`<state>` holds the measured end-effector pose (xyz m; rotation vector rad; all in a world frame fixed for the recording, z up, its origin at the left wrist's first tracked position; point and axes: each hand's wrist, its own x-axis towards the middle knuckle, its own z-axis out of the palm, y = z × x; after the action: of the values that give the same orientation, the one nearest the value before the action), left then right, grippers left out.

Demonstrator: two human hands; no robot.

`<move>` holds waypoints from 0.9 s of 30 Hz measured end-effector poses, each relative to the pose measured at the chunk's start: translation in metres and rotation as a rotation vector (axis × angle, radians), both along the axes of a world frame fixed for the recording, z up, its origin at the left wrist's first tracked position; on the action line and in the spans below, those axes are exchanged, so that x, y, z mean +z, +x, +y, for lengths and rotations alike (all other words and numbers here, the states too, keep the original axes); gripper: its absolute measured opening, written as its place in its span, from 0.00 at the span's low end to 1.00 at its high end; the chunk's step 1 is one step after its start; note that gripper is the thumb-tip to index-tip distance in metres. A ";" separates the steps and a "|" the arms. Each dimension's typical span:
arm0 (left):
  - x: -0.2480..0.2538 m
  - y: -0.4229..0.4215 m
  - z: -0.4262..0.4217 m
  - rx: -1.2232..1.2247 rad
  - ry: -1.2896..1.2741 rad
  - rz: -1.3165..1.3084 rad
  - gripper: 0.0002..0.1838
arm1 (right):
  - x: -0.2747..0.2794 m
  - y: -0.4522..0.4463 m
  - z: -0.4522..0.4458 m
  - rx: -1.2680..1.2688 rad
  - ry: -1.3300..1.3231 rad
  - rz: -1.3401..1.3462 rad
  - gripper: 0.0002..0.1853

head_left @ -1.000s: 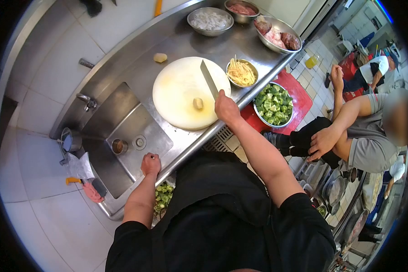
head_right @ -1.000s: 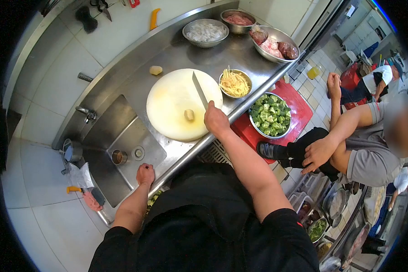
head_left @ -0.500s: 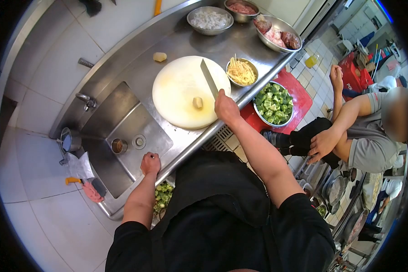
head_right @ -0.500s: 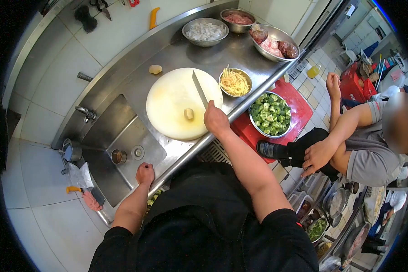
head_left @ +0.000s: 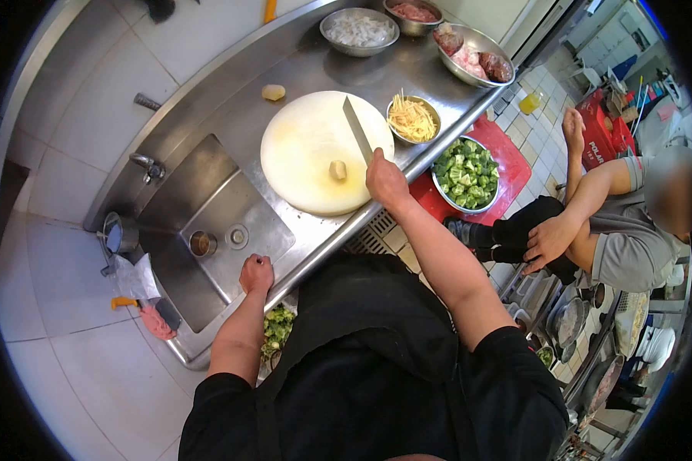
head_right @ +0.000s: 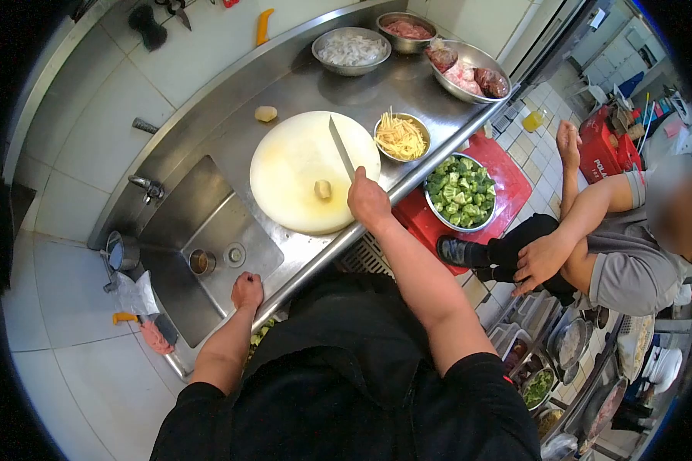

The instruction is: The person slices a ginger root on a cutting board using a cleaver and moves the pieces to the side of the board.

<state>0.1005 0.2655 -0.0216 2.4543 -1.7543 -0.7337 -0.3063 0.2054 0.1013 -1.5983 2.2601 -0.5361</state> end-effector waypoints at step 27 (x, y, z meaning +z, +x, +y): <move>0.006 -0.004 -0.001 0.022 0.016 0.000 0.18 | 0.000 0.002 0.003 0.008 -0.024 -0.017 0.11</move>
<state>0.0961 0.2642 -0.0156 2.4799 -1.7255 -0.7481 -0.3046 0.2084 0.1015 -1.6072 2.2426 -0.5740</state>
